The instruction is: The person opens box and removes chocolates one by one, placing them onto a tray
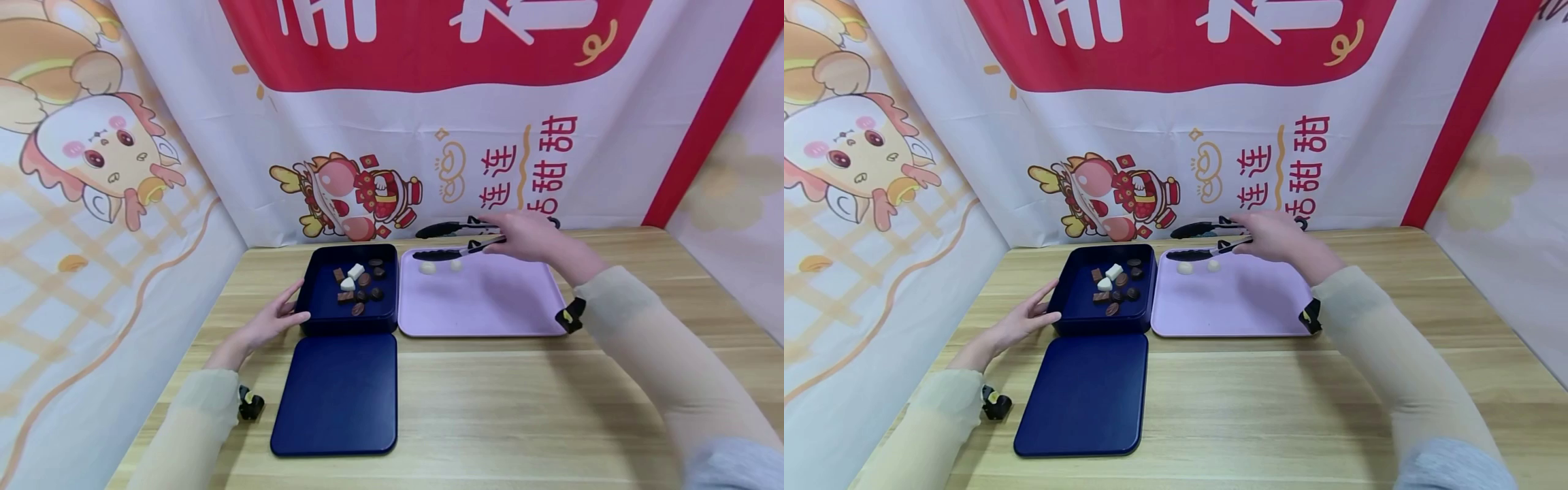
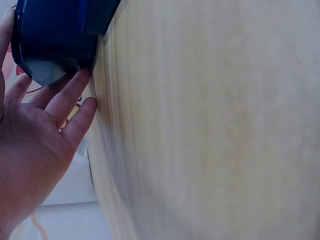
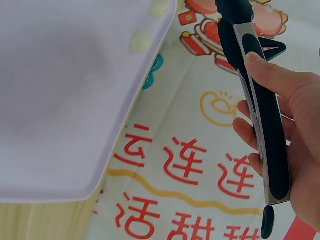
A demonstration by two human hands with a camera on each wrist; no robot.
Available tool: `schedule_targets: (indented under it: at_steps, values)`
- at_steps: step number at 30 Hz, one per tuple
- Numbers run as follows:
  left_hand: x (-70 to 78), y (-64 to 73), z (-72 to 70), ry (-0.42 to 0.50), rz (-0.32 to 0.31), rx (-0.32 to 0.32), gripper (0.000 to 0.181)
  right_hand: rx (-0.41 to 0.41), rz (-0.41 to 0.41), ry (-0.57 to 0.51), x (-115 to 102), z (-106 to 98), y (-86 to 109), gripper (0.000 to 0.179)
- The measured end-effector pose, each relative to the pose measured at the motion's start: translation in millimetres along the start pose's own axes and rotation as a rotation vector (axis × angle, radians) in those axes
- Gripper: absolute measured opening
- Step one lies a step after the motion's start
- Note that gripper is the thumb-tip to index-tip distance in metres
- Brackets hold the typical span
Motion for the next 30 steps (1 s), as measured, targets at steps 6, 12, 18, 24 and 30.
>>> schedule_targets:
  at_steps: [6,12,18,24,30]
  values:
    - [0.4,-0.1,1.4,0.002,-0.004,-0.003,0.081,0.028,-0.037,-0.012,-13.9,-1.8,-8.3,0.067]
    - [1.4,0.2,1.2,-0.005,0.002,0.006,0.080,0.010,-0.062,-0.038,-34.1,-1.5,-19.4,0.066]
    - [1.4,0.1,0.4,-0.004,0.003,0.008,0.080,-0.005,-0.114,-0.012,-58.7,3.1,-33.0,0.067]
    - [1.5,-0.3,-0.2,0.006,0.003,0.005,0.080,-0.022,-0.184,0.060,-80.5,14.7,-46.2,0.068]
    - [-2.2,-2.1,-0.3,0.000,-0.005,0.004,0.080,-0.048,-0.222,0.076,-95.2,24.4,-53.3,0.066]
Point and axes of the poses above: each hand's wrist, its own y-axis away from the middle knuckle, its own z-axis out of the palm, x = y × z, the point moved 7 cm from there along -y, towards the middle knuckle, and after that the axes turned 1 degree about -y, right-handed, at the moved point
